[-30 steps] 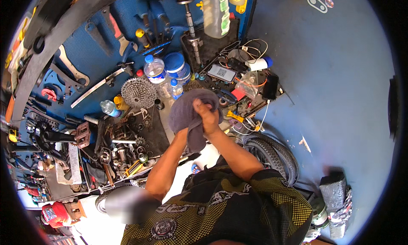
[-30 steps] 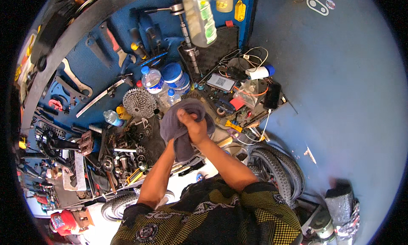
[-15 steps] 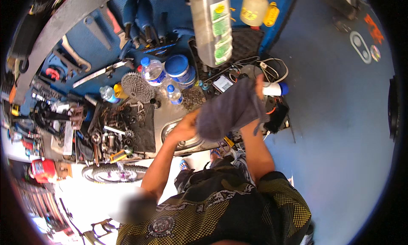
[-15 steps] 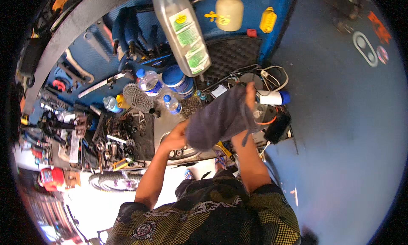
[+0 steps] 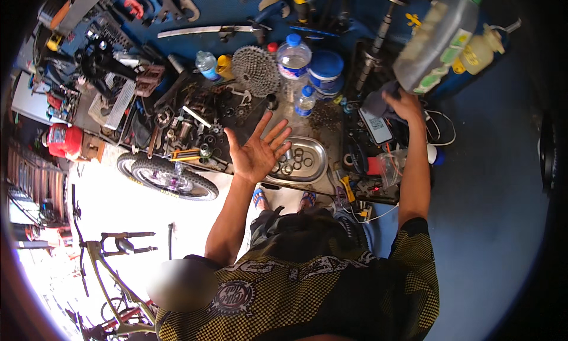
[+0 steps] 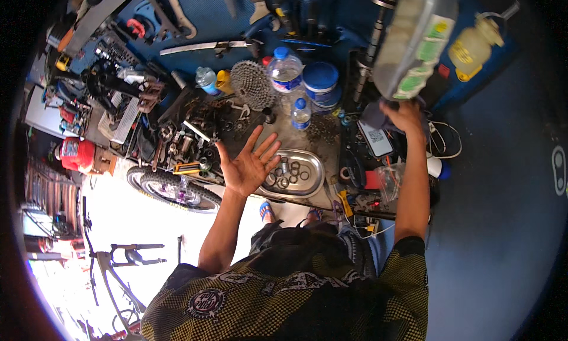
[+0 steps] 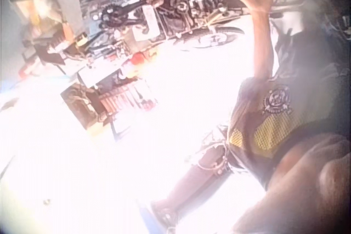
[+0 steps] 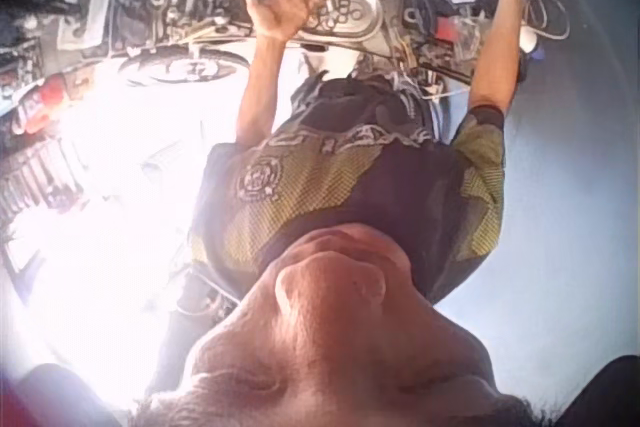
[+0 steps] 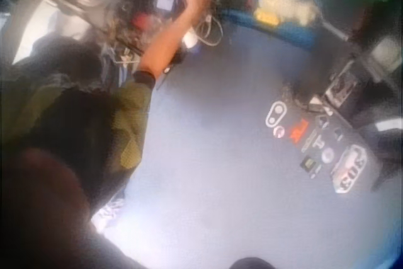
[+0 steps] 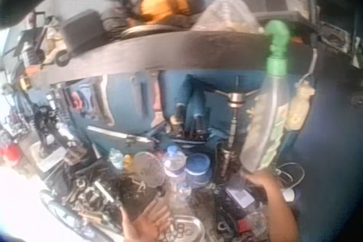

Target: The person assembles a bicycle hub by inserting ball bearings into the hub cup, then uses a hammer and metal rod to press the bearing race into place. The person wipes the hub with a cloth and places the assembled hub into a metal tray.

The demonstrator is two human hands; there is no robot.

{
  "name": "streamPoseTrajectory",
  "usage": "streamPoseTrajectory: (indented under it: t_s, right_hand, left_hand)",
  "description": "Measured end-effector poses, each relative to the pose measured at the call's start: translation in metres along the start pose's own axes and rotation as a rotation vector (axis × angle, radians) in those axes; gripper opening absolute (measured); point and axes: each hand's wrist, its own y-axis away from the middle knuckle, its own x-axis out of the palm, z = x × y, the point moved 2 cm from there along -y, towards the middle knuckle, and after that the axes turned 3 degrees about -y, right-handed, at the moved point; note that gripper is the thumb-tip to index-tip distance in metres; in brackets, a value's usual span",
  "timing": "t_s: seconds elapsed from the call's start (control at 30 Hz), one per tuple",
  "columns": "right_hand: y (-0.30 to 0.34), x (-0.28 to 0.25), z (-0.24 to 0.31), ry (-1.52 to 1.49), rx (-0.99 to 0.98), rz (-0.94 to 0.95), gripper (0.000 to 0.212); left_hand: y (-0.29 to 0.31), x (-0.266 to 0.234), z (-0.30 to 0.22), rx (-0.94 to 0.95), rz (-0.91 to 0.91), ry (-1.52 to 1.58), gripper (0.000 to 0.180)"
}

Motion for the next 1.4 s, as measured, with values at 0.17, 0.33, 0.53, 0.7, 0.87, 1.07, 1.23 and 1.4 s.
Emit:
streamPoseTrajectory:
  t_s: [0.17, 0.33, 0.53, 0.7, 0.87, 1.07, 1.23, 1.4]
  right_hand:
    - [0.005, 0.001, 0.013, 0.182, 0.269, 0.137, 0.04]
    - [0.009, -0.022, 0.043, 0.295, 0.369, 0.026, 0.034]
    - [0.082, -0.018, 0.146, -0.074, 0.079, 0.085, 0.039]
    - [0.147, 0.067, 0.195, -0.076, 0.004, 0.599, 0.044]
    - [0.168, 0.09, 0.207, -0.044, 0.063, 0.525, 0.038]
    - [0.172, 0.086, 0.209, -0.098, 0.091, 0.523, 0.04]
    - [0.181, 0.09, 0.209, -0.148, 0.071, 0.504, 0.041]
    - [0.187, 0.111, 0.192, -0.212, 0.108, 0.51, 0.047]
  left_hand:
    - [0.04, -0.041, -0.041, 0.062, -0.22, -0.512, 0.091]
    - [0.088, -0.084, -0.077, 0.074, -0.51, -0.76, 0.052]
    - [0.102, -0.128, -0.068, 0.089, -0.464, -1.39, 0.031]
    - [0.069, -0.104, -0.024, 0.004, -0.426, -1.743, 0.037]
    - [0.045, -0.104, -0.013, -0.017, -0.384, -1.891, 0.044]
    - [0.041, -0.119, -0.018, -0.031, -0.374, -1.908, 0.039]
    - [0.044, -0.119, -0.023, -0.02, -0.435, -1.947, 0.033]
    - [0.05, -0.135, -0.047, 0.154, -0.395, -1.833, 0.031]
